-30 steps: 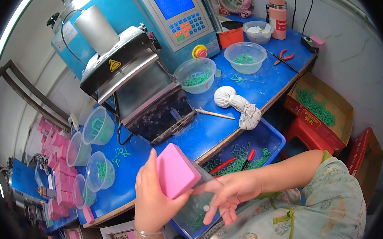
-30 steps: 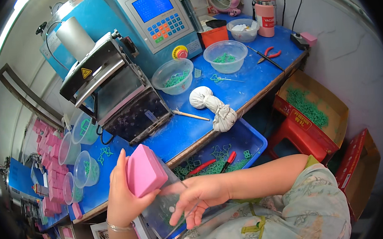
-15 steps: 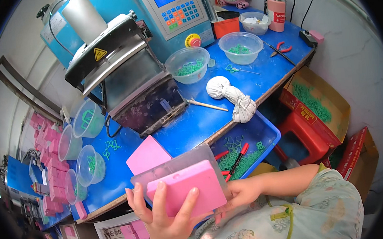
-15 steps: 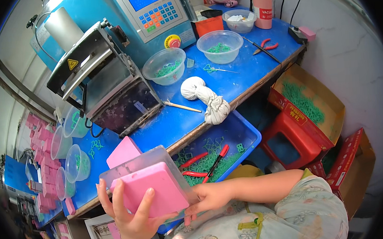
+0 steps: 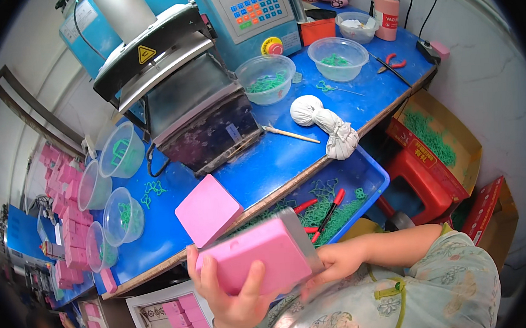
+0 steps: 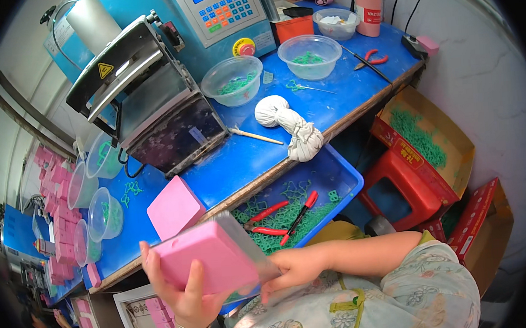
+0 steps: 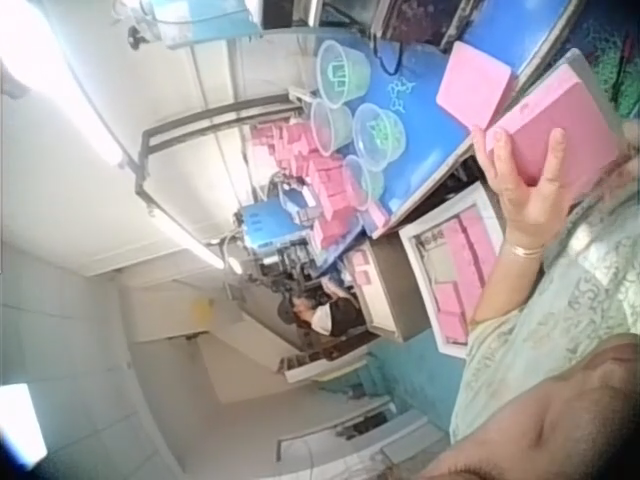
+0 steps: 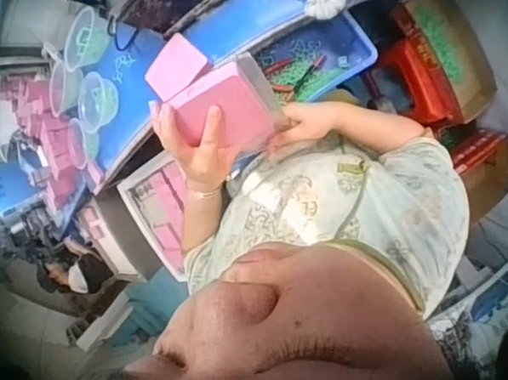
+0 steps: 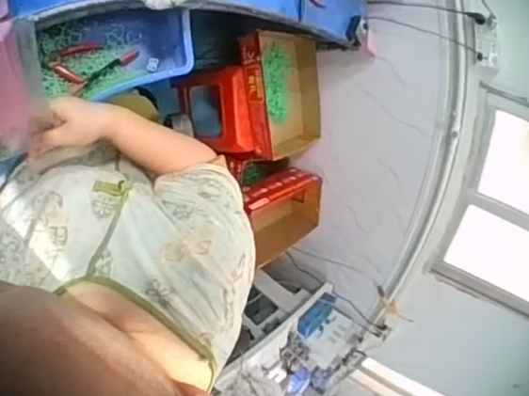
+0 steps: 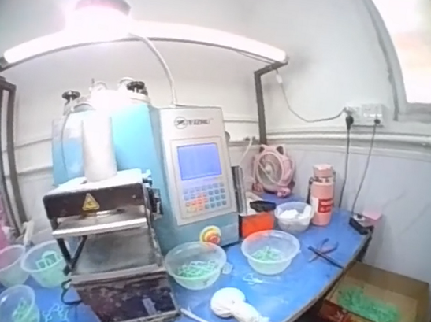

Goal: The recorder is assembling small green plastic jewelry components and placing them into a pink mold, then using a machine to process them.

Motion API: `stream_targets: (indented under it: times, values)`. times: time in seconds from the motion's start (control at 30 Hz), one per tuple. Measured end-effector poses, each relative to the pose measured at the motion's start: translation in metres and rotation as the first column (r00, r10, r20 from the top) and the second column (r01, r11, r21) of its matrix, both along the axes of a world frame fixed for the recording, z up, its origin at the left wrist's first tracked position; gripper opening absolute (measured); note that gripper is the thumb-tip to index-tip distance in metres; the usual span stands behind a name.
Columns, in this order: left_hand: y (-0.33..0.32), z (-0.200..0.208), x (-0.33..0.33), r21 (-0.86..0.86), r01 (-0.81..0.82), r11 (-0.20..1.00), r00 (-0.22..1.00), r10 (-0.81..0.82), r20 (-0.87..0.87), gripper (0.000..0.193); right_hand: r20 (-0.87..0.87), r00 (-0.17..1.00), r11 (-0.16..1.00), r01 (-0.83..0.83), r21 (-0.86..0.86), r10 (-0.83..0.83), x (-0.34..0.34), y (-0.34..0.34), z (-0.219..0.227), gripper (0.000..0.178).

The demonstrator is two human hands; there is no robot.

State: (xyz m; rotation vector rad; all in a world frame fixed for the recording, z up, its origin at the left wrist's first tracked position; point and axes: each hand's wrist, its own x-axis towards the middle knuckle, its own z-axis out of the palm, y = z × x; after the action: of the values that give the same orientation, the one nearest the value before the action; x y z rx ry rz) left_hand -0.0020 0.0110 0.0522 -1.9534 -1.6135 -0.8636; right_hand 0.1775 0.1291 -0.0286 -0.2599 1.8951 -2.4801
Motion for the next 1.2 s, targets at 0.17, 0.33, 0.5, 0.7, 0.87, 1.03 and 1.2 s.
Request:
stream_targets:
  times: [0.17,0.33,0.5,0.7,0.87,1.03,1.2]
  values:
    - [0.016,0.003,-0.013,-0.254,0.059,0.965,0.925,0.043,0.378,0.076,0.183,0.965,0.821,-0.050,-0.569,0.186,0.014,0.007,0.036,0.061]
    - [0.038,-0.007,-0.061,-0.084,-0.232,0.969,0.820,0.242,0.519,0.063,0.058,0.985,0.723,-0.081,-0.686,0.165,0.003,0.033,0.097,0.074]
    - [0.074,-0.007,-0.054,-0.453,-0.159,0.877,0.932,0.285,0.224,0.068,0.107,0.994,0.770,0.071,-0.634,-0.004,-0.019,0.069,0.138,0.069]
    - [0.083,0.013,-0.071,-0.595,-0.141,0.791,0.962,0.252,0.107,0.079,0.109,0.985,0.790,0.174,-0.588,-0.136,-0.050,0.098,0.155,0.066]
    - [0.074,0.006,-0.071,-0.548,-0.238,0.802,0.935,0.342,0.094,0.095,0.043,0.822,0.722,0.523,-0.452,-0.568,-0.073,0.108,0.155,0.042]
    - [0.073,-0.001,-0.073,-0.510,-0.211,0.834,0.943,0.311,0.119,0.094,0.017,0.700,0.683,0.702,-0.200,-0.714,-0.089,0.123,0.134,0.038]
    - [0.068,-0.005,-0.075,-0.457,-0.210,0.864,0.938,0.309,0.154,0.092,0.020,0.581,0.576,0.811,-0.106,-0.814,-0.103,0.126,0.129,0.039]
